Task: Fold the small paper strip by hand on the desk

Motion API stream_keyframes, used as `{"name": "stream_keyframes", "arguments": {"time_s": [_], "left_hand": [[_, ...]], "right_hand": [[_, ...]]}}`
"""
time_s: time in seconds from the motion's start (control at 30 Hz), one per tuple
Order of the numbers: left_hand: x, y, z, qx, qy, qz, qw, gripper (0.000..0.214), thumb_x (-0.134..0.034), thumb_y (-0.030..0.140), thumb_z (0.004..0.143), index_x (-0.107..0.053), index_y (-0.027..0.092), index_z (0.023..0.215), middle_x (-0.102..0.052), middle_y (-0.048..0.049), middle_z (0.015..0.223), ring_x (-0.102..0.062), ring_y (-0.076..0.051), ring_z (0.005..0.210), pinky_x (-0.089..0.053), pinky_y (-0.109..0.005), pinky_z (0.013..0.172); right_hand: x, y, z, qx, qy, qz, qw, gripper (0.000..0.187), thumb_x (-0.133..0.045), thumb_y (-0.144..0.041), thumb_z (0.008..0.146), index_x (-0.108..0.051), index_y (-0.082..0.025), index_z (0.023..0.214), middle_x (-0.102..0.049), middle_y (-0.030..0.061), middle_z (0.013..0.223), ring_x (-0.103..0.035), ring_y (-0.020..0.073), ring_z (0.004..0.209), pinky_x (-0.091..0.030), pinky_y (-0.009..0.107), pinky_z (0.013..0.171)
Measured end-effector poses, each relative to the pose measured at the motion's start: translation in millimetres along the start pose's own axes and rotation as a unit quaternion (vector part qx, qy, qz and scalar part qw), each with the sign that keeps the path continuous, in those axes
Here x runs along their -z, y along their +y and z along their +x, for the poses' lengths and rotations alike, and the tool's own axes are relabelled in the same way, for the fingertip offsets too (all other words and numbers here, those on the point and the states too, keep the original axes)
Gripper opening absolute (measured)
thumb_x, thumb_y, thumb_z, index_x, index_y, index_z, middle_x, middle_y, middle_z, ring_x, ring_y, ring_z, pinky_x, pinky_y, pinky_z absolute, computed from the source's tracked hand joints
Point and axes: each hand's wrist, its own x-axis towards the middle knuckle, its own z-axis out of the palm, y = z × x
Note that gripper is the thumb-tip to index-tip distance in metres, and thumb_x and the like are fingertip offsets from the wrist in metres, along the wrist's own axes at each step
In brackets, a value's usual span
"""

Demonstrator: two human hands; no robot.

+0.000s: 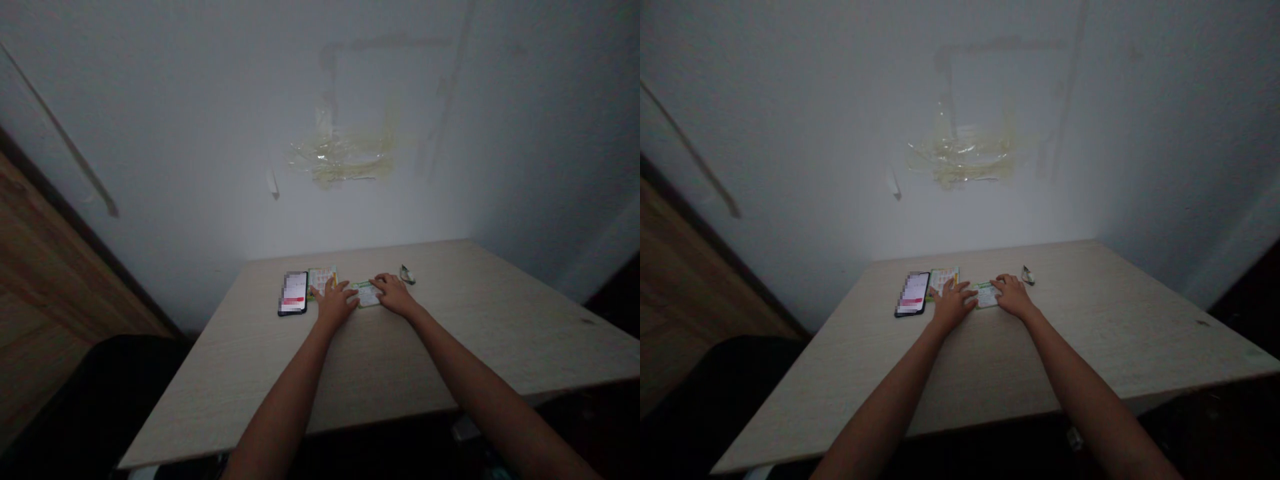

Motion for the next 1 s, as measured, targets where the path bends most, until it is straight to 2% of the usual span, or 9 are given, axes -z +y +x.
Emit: {"name": "stream_keyframes", "arguments": {"time_s": [0.17,0.33,0.47,0.63,1.0], "left_hand": [[-0.2,-1.6,-1.7,-0.017,-0.008,-0.002,1.0,0.032,-0.049,0.048,0.091,-0.064,0.042,0.119,-0.056,0.0032,0.14,-0.026,-0.034,0.142,0.006,-0.08,0.104],[-0.2,-4.0,-1.0,-0.03,-0.012,-0.006,0.999,0.029,-0.048,0.045,0.092,-0.063,0.039,0.116,-0.06,0.0034,0.135,-0.03,-0.032,0.14,0.008,-0.081,0.102],[1.2,-4.9,0.7,-0.04,-0.005,-0.014,0.999,0.029,-0.049,0.046,0.092,-0.062,0.04,0.117,-0.063,0.0038,0.131,-0.032,-0.032,0.139,0.011,-0.081,0.101],[5.8,-7.2,2.7,-0.047,-0.028,-0.009,0.998,0.033,-0.047,0.049,0.092,-0.06,0.046,0.123,-0.059,0.0048,0.136,-0.03,-0.033,0.139,0.01,-0.08,0.102],[8.4,-9.0,6.4,-0.031,-0.076,-0.007,0.997,0.038,-0.048,0.051,0.091,-0.057,0.046,0.128,-0.052,0.004,0.145,-0.017,-0.036,0.145,0.007,-0.08,0.103]], "right_hand": [[-6.5,10.3,1.5,0.057,0.047,0.09,0.993,0.037,-0.053,-0.021,0.085,-0.068,-0.024,0.119,-0.06,0.0048,0.131,-0.049,0.0238,0.12,-0.035,0.041,0.106],[-9.3,11.3,4.6,0.081,0.072,0.148,0.983,0.027,-0.055,-0.023,0.086,-0.074,-0.021,0.105,-0.071,0.0058,0.115,-0.058,0.022,0.111,-0.041,0.037,0.102],[-6.9,5.3,5.7,0.057,0.073,0.134,0.987,0.025,-0.057,-0.022,0.085,-0.075,-0.02,0.102,-0.072,0.0063,0.111,-0.06,0.0216,0.108,-0.042,0.035,0.1],[-0.4,-4.1,6.3,0.018,0.066,0.107,0.992,0.023,-0.057,-0.023,0.086,-0.074,-0.021,0.1,-0.073,0.0051,0.105,-0.061,0.02,0.106,-0.043,0.031,0.096],[2.4,-11.0,6.9,-0.023,0.059,0.051,0.997,0.024,-0.055,-0.028,0.088,-0.075,-0.023,0.101,-0.073,0.005,0.105,-0.061,0.0198,0.106,-0.044,0.028,0.092]]}}
